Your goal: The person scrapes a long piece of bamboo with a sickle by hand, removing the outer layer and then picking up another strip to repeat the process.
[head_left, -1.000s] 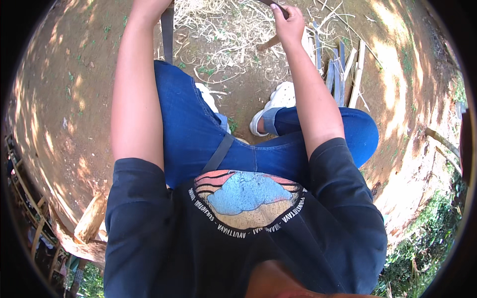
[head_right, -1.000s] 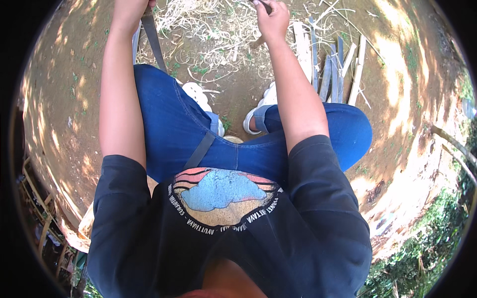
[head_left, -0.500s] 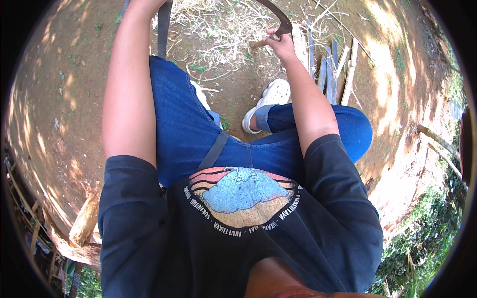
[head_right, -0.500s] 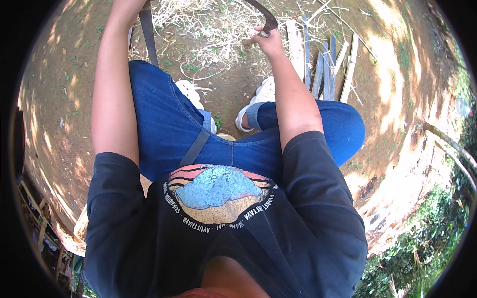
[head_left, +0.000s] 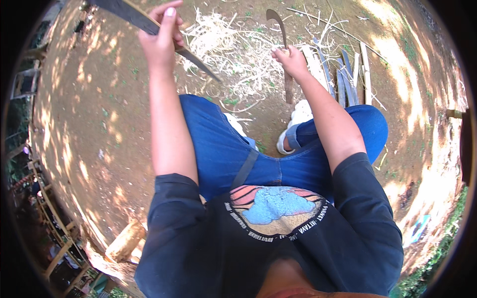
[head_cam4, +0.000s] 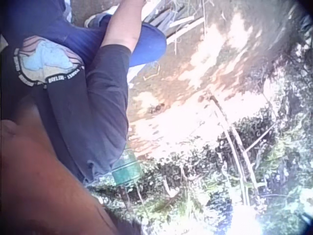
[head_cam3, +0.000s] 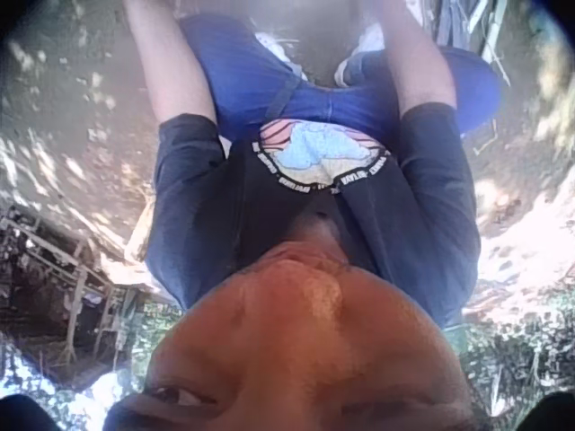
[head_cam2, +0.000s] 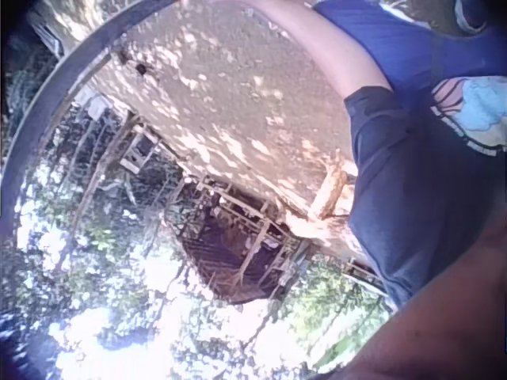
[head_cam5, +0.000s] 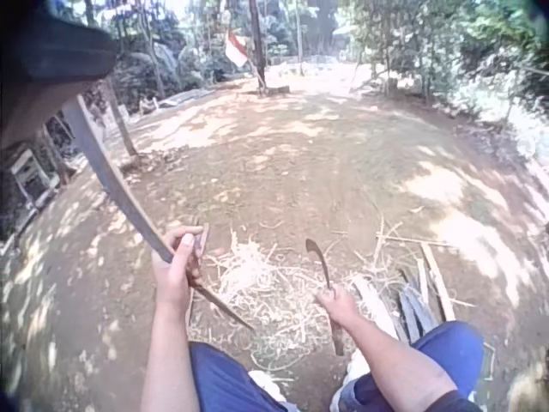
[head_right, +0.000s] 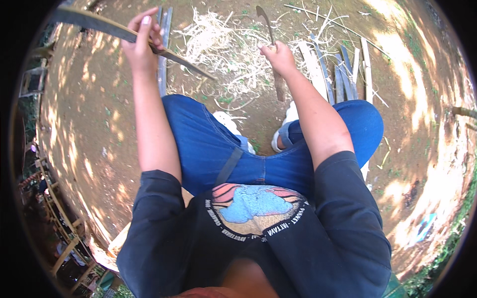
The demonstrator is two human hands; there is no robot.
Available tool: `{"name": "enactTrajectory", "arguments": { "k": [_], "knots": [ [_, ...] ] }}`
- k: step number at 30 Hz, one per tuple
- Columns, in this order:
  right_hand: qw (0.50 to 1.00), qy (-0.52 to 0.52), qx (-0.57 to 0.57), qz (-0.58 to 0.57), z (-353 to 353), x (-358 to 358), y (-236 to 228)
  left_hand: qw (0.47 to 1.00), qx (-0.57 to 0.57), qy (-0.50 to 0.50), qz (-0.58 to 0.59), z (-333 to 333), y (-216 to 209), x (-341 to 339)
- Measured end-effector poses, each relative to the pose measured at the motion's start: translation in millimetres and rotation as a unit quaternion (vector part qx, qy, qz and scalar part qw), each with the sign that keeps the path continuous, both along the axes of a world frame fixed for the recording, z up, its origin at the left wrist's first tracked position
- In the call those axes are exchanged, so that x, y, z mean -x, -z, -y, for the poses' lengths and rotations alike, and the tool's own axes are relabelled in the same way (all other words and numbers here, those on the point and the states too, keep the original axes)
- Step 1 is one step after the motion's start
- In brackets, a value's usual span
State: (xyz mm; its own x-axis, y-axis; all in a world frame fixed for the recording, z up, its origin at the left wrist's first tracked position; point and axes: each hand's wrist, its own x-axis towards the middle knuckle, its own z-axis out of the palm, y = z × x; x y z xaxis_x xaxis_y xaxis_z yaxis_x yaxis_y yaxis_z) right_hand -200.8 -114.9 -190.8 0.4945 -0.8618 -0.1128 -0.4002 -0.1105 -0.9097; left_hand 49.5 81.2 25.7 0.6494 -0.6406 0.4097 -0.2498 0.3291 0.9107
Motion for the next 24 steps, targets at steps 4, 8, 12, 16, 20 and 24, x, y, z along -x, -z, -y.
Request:
{"name": "enactTrajectory", "arguments": {
  "k": [4, 8, 12, 16, 20, 24],
  "knots": [
    [0.997, 0.035, -0.067, -0.019, -31.2, 11.6, -53.4, 0.998, -0.042, 0.039, -0.017, 10.6, 14.2, 10.3],
    [0.993, 0.029, -0.116, -0.008, -56.3, 19.4, -67.9, 0.988, -0.146, 0.05, 0.017, 14.2, 28.4, 19.5],
    [0.995, -0.029, -0.056, 0.072, -79.3, 10.0, -78.4, 0.999, 0.022, 0.038, -0.009, 3.0, 7.4, 24.7],
    [0.99, -0.068, -0.017, 0.126, -99.6, -0.8, -88.2, 0.964, 0.26, 0.02, -0.039, -30.1, -54.7, 11.8],
    [0.962, -0.076, -0.17, 0.197, -106.2, 0.4, -82.4, 0.944, 0.323, -0.069, -0.007, -62.5, -127.0, 0.6],
    [0.989, -0.07, -0.12, 0.045, -108.6, 2.6, -86.5, 0.96, 0.267, -0.08, 0.017, -92.7, -183.6, 15.2]
  ]
}}
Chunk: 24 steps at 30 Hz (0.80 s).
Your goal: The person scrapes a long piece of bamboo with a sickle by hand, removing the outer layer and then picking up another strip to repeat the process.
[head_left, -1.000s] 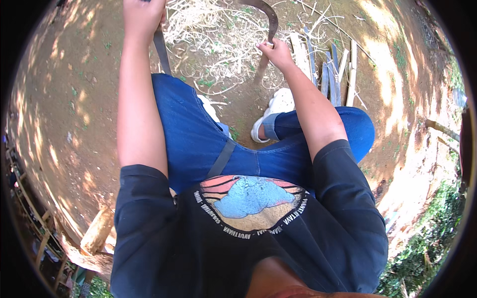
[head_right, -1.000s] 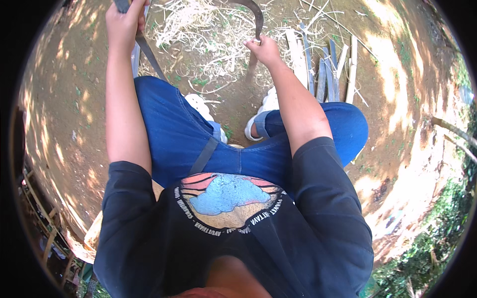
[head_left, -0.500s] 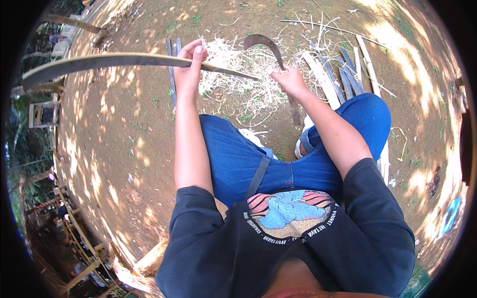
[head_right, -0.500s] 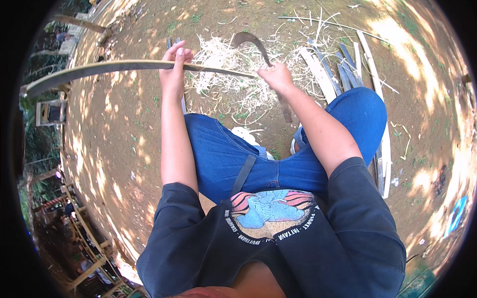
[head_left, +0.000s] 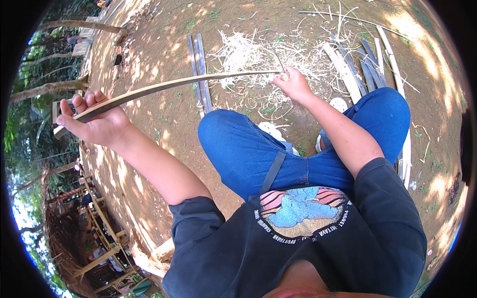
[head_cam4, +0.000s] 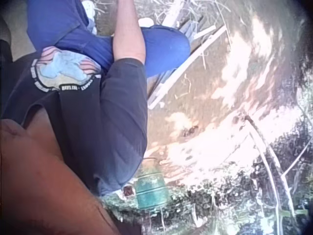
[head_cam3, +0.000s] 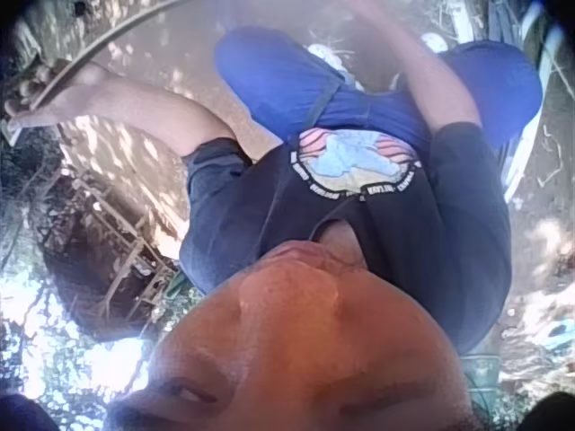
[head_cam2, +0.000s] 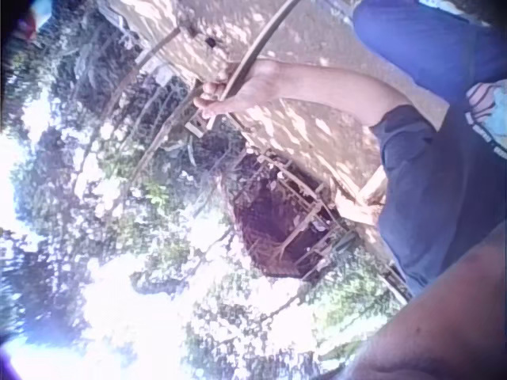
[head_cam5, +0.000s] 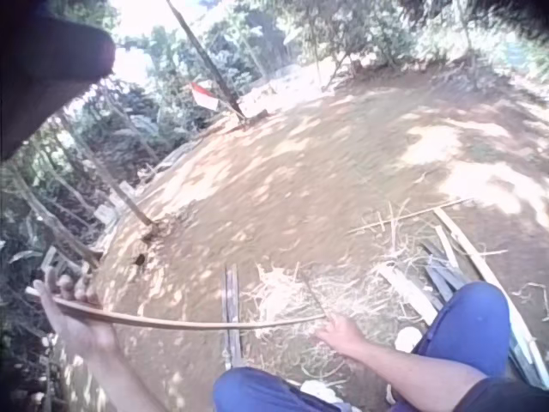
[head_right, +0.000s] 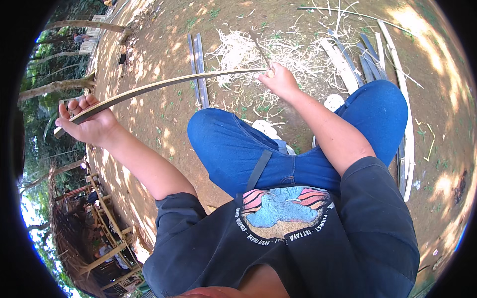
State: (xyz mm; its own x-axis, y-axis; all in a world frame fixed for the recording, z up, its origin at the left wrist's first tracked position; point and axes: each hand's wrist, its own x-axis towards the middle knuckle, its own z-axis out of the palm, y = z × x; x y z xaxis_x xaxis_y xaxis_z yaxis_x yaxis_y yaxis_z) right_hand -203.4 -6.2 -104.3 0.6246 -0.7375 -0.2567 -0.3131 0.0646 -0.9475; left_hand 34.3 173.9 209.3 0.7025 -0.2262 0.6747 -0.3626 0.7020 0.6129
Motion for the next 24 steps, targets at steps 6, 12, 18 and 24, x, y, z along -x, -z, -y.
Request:
{"name": "enactTrajectory", "arguments": {
  "k": [6, 12, 18, 24],
  "knots": [
    [0.999, -0.032, 0.038, 0.009, -13.7, -9.1, -28.7, 0.949, -0.025, 0.312, 0.047, 1.3, -6.8, 18.7],
    [0.957, -0.107, 0.096, 0.251, -80.4, -37.5, -120.5, 0.945, -0.019, 0.316, 0.082, 12.5, -16.4, 44.8],
    [0.914, -0.146, 0.14, 0.353, -101.7, -44.8, -186.4, 0.992, 0.029, -0.004, 0.121, 47.4, -13.1, 69.1],
    [0.944, -0.161, 0.1, 0.269, -90.5, -44.4, -132.6, 0.991, 0.049, -0.007, 0.123, 41.1, -10.3, 56.1]
  ]
}}
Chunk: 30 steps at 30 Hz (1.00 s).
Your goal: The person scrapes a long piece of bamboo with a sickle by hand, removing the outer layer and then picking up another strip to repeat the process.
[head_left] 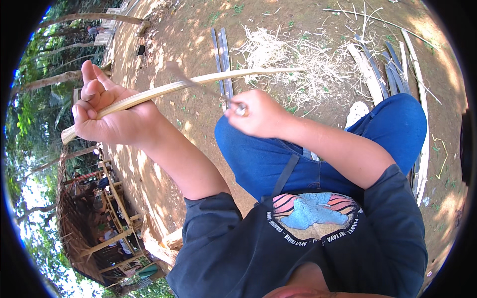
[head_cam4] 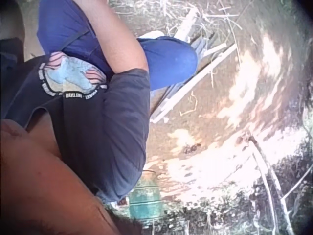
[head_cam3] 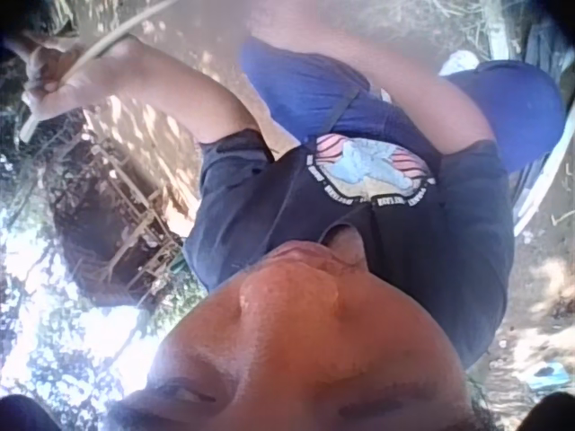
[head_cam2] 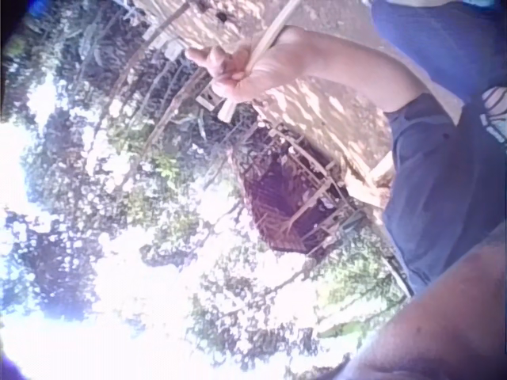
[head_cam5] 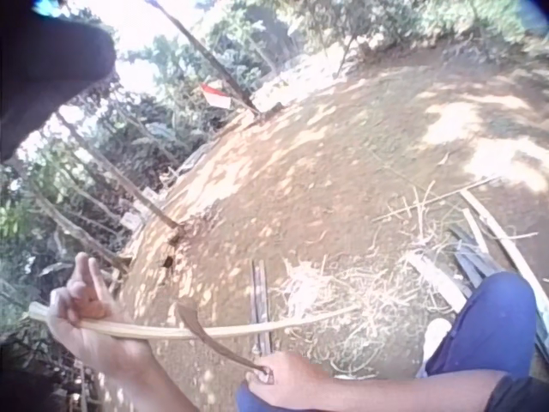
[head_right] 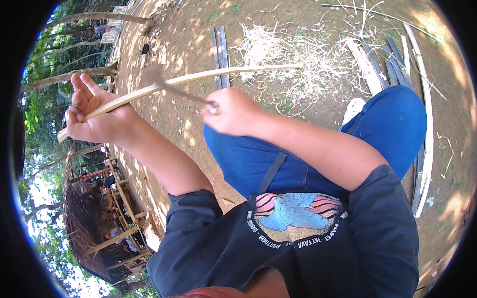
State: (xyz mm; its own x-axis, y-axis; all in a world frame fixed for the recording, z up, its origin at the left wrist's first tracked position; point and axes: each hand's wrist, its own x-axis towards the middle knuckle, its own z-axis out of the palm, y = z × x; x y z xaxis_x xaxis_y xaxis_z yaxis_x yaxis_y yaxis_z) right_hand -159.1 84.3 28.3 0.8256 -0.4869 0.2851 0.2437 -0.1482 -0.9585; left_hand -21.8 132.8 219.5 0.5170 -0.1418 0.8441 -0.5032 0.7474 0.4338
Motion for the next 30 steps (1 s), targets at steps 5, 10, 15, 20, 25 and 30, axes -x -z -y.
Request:
{"name": "enactTrajectory", "arguments": {
  "k": [5, 10, 15, 20, 25, 30],
  "knots": [
    [0.993, 0.038, -0.043, -0.105, 27.8, -0.4, 44.7, 0.999, -0.019, -0.034, 0.009, 9.7, -2.3, -9.1],
    [0.998, -0.003, -0.021, 0.052, 10.4, 2.3, -48.8, 0.987, -0.042, -0.153, 0.0, 18.5, -7.1, -0.8],
    [0.993, -0.072, -0.049, 0.083, -2.9, -7.4, -63.2, 0.986, -0.053, -0.159, 0.011, 25.4, -4.2, 5.2],
    [0.999, -0.011, -0.021, -0.047, 10.9, -19.1, 28.4, 0.985, -0.061, -0.163, 0.011, 7.7, -0.2, -8.1],
    [0.997, 0.022, -0.03, -0.062, 28.3, -16.5, 36.6, 0.987, -0.056, -0.15, 0.024, 13.2, -2.0, -13.3],
    [0.994, -0.063, -0.003, 0.091, 7.4, -12.8, -68.6, 0.981, -0.07, -0.179, 0.011, 15.3, -1.6, -3.9]
  ]
}}
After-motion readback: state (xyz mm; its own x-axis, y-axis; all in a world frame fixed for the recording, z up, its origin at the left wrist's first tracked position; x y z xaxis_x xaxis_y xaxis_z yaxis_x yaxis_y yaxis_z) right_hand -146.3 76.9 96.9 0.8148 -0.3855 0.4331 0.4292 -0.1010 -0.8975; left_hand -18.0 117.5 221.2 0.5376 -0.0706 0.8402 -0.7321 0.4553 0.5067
